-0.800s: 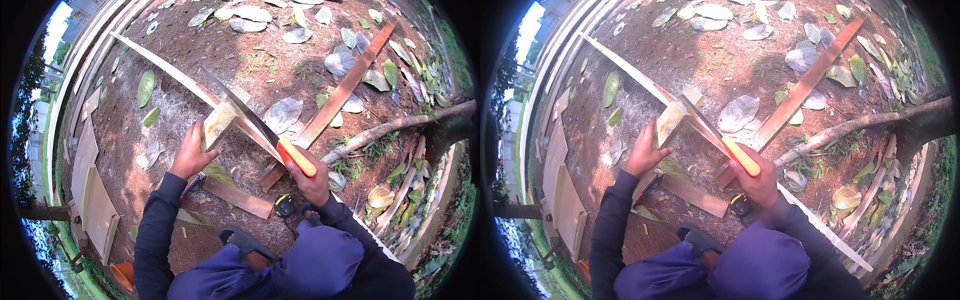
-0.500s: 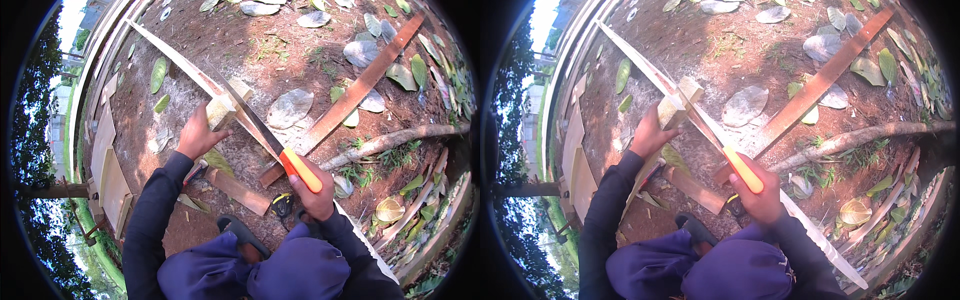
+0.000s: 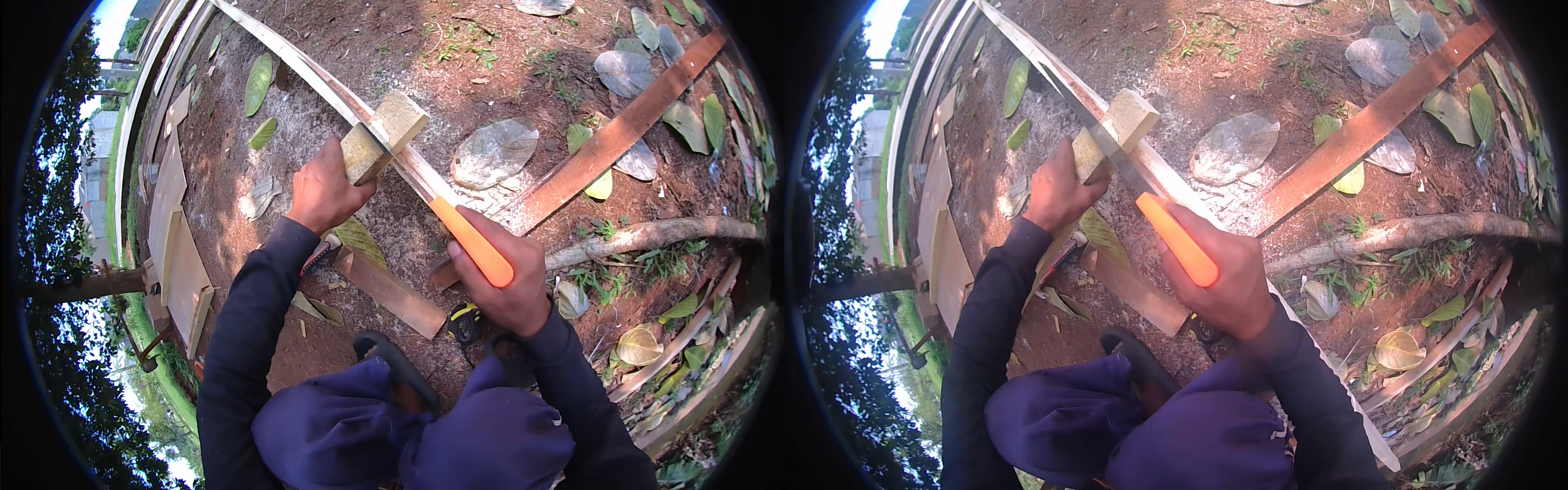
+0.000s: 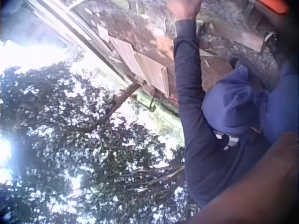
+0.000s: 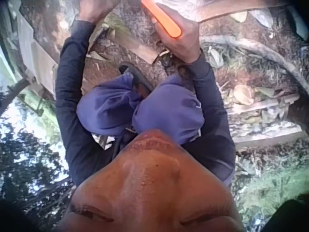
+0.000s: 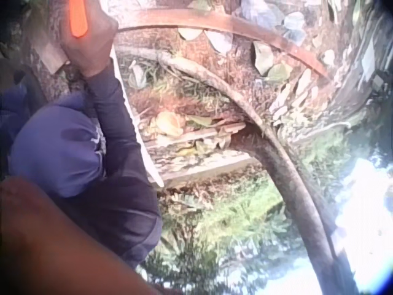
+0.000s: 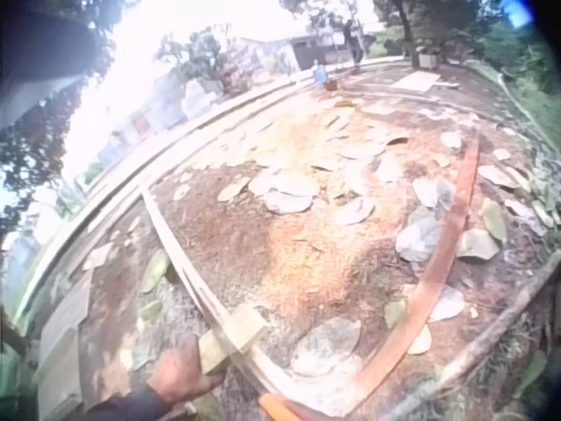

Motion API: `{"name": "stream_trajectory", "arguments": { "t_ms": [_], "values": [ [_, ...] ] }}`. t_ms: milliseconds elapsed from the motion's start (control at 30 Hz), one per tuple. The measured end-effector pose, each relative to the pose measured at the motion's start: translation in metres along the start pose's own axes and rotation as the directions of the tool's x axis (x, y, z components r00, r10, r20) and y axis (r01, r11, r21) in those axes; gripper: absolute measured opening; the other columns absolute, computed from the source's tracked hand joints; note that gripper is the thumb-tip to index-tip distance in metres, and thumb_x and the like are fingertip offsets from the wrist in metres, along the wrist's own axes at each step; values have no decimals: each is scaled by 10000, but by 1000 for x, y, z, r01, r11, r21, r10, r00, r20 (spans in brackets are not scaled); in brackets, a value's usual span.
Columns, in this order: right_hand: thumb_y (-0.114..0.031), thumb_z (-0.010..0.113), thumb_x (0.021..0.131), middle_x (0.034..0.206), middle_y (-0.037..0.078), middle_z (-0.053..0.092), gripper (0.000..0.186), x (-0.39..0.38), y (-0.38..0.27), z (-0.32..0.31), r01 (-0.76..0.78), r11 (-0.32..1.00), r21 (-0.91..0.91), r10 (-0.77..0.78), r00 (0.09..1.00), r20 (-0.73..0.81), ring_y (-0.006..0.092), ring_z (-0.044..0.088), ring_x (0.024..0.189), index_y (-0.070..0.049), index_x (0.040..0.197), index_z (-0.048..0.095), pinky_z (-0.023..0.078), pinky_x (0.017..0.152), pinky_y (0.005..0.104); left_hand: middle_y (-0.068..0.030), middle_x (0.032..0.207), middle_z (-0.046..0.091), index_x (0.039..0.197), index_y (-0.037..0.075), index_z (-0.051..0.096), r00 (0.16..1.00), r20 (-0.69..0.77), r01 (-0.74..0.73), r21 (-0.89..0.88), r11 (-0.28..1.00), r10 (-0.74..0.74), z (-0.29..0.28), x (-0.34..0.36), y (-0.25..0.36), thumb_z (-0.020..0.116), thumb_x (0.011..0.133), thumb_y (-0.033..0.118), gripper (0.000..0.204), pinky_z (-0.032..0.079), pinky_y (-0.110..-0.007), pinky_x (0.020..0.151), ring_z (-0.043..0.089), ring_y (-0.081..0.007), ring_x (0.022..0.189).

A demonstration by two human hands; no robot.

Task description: The person uses a hand saw to cut a wooden plank placed on a makeshift support. They adjust the wood, saw through it, and then inspect the cut piece before setting it aside.

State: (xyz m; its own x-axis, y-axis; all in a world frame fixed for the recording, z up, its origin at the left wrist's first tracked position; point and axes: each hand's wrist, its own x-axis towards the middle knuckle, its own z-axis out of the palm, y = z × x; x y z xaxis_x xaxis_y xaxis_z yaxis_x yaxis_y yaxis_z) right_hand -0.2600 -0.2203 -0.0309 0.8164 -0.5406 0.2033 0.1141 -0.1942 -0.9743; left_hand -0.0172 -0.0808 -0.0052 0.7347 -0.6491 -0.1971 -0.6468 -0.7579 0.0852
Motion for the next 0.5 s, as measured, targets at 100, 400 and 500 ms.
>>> {"name": "stream_trajectory", "arguments": {
  "t_ms": [100, 400, 500],
  "values": [
    [-61, 749, 892, 936, 187, 766, 392, 16, 4, 7, -24, 1000, 4, 24, 999, 25, 284, 779, 784, 29, 1266, 679, 598, 695, 345, -294, 982, 691, 1081, -41, 493, 999, -18, -37, -24, 999, 37, 4, 1, -5, 832, 761, 349, 608, 546, -531, 825, 701, -477, 909],
    [-42, 723, 906, 1017, 222, 764, 385, 3, -12, -8, -54, 995, -78, 62, 993, 98, 262, 789, 867, 56, 1276, 675, 608, 748, 342, -282, 917, 684, 1073, -32, 499, 1000, -11, -14, -24, 1000, 14, 6, 0, -8, 823, 779, 365, 590, 544, -524, 801, 701, -468, 861],
    [-70, 725, 922, 905, 210, 745, 355, 49, 0, 21, 20, 999, -47, -16, 997, 69, 224, 771, 746, 9, 1266, 690, 576, 655, 354, -288, 945, 699, 1068, -20, 497, 998, -53, -45, -71, 996, 41, 8, 3, -11, 839, 750, 335, 587, 546, -550, 795, 699, -492, 856]
  ]
}}
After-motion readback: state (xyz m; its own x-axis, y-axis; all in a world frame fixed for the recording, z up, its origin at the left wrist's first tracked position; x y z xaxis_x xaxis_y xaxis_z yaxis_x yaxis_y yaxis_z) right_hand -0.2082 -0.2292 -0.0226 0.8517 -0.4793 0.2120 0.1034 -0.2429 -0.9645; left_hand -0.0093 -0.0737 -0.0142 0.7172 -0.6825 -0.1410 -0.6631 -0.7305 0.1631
